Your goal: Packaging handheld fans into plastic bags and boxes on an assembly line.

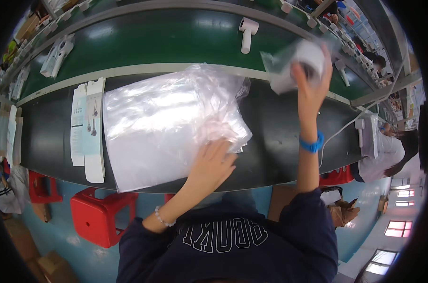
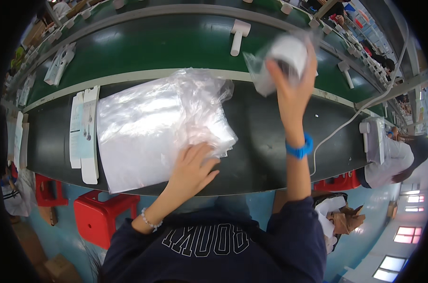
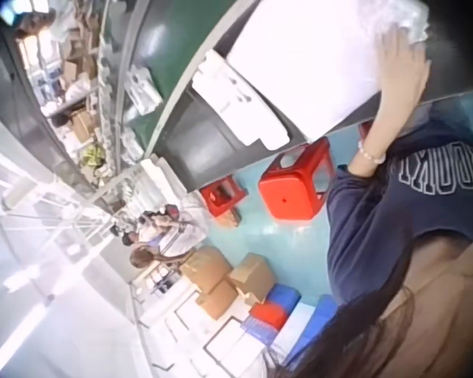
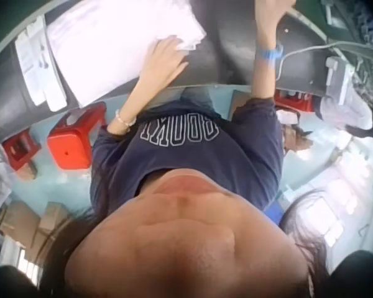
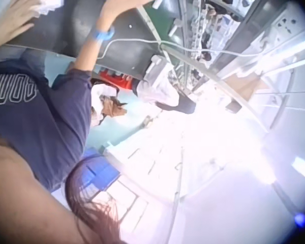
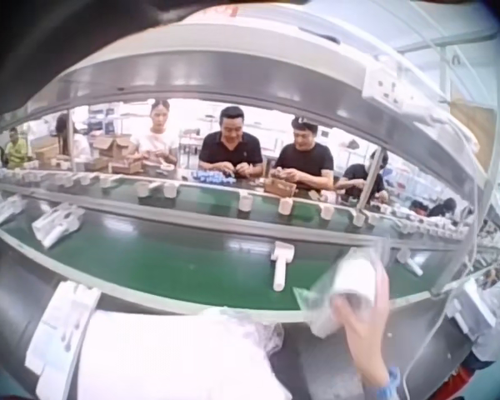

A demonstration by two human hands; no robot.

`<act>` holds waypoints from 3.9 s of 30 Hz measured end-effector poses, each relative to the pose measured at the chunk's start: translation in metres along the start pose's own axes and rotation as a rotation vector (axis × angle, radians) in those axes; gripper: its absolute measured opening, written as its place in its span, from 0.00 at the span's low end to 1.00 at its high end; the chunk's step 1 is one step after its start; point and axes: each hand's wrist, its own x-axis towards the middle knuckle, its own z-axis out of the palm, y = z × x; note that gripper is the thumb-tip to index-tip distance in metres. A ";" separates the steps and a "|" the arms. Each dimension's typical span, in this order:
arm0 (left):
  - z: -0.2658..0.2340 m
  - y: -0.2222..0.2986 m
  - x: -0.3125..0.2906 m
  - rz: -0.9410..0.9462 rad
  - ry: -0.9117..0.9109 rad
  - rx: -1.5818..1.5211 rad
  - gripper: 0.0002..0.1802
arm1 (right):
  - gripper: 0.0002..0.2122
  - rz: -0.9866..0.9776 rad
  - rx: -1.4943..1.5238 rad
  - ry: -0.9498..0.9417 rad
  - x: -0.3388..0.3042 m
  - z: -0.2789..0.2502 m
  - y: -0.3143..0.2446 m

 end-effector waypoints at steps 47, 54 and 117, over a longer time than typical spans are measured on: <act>-0.001 -0.003 -0.016 -0.023 0.404 0.102 0.15 | 0.19 -0.616 -0.260 -0.063 0.028 0.104 0.038; -0.004 0.000 -0.014 -0.101 0.408 -0.009 0.12 | 0.20 -0.091 -0.128 -0.138 -0.002 0.090 0.016; -0.018 0.042 0.021 0.001 0.198 -0.873 0.34 | 0.37 0.116 -0.178 -0.313 -0.142 -0.039 -0.088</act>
